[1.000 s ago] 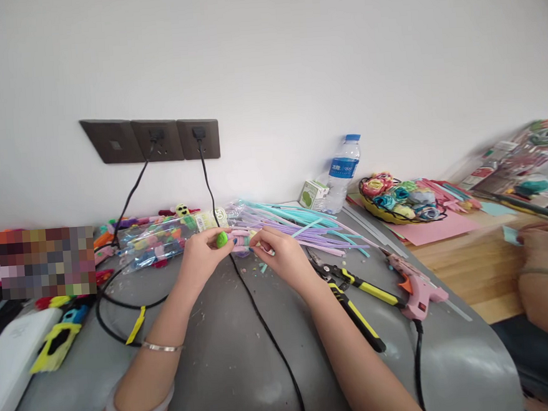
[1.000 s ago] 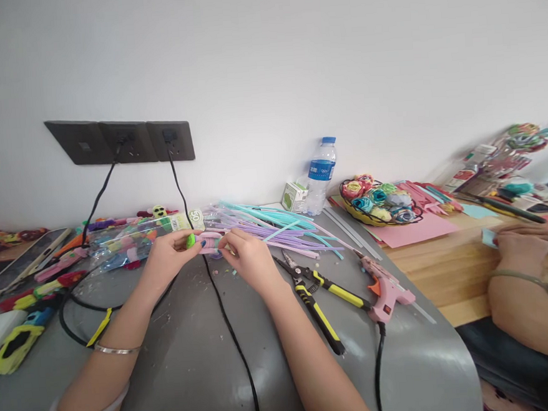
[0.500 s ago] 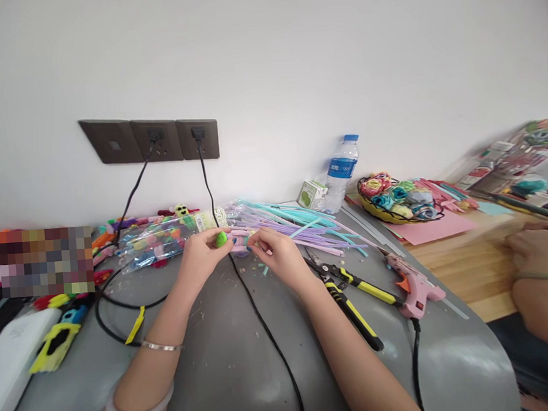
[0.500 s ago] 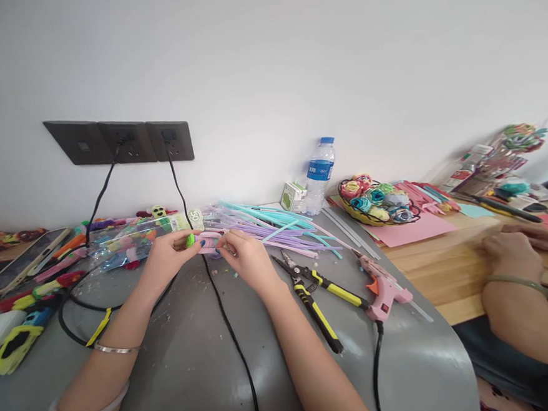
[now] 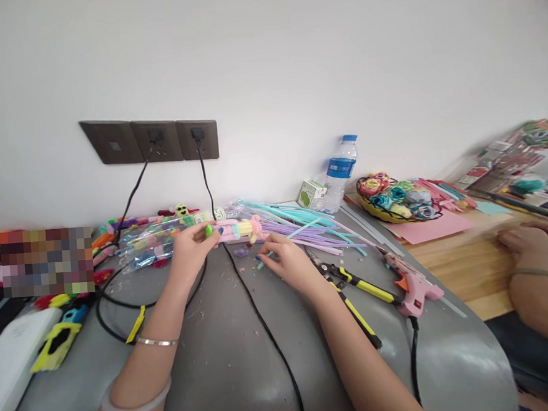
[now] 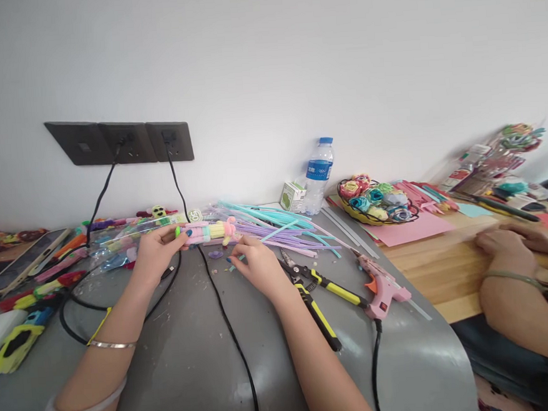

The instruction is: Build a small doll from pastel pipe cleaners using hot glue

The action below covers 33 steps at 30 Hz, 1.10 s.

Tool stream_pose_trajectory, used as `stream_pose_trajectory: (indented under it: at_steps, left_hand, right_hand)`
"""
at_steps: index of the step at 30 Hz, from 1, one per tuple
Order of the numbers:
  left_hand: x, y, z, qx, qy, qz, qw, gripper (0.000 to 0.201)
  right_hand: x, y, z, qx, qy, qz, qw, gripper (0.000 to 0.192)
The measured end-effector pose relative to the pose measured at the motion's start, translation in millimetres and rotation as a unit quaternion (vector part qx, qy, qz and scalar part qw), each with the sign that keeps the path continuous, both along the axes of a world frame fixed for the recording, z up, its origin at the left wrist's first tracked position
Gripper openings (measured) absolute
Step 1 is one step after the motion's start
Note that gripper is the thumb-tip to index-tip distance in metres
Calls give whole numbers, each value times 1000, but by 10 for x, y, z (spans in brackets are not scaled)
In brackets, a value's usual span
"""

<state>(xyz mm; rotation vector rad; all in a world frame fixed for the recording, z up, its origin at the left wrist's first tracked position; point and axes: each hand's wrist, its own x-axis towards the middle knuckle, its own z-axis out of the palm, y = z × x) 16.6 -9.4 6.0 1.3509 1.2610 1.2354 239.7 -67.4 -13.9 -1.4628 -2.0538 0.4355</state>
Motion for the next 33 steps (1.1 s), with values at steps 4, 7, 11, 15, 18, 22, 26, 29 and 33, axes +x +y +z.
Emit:
stream_pose_trajectory:
  at_steps: [4,7,11,15,18,22,26,29,33]
  left_hand:
    - [-18,5,15,-28,-22,19,999,47]
    - [-19,7,25,-34,-36,20,999,45]
    - [-5,1,48,-39,-40,29,998,43]
    - [7,-2,60,-42,-49,34,997,44]
    - [7,0,59,-45,-55,33,997,45]
    - [6,2,62,-48,-60,33,996,44]
    - [19,-8,76,-54,-61,33,996,44]
    - [28,-14,73,-56,-57,33,996,44]
    - [22,-4,31,-42,-45,7,998,42]
  right_hand:
    - [4,15,-2,21,-57,0,998,19]
    - [35,5,3,4,-72,-26,997,14]
    - [65,-5,-12,-30,-63,-17,997,11]
    - [59,-1,-22,-28,-70,-5,997,15]
    - [37,1,-23,-3,-90,-10,996,22]
    - [36,-10,-23,-15,-83,-17,996,18]
    - [87,-37,-29,-43,-48,1,998,14]
    - [124,-42,-43,-57,-29,27,998,17]
    - [115,-16,-66,-64,-36,51,996,16]
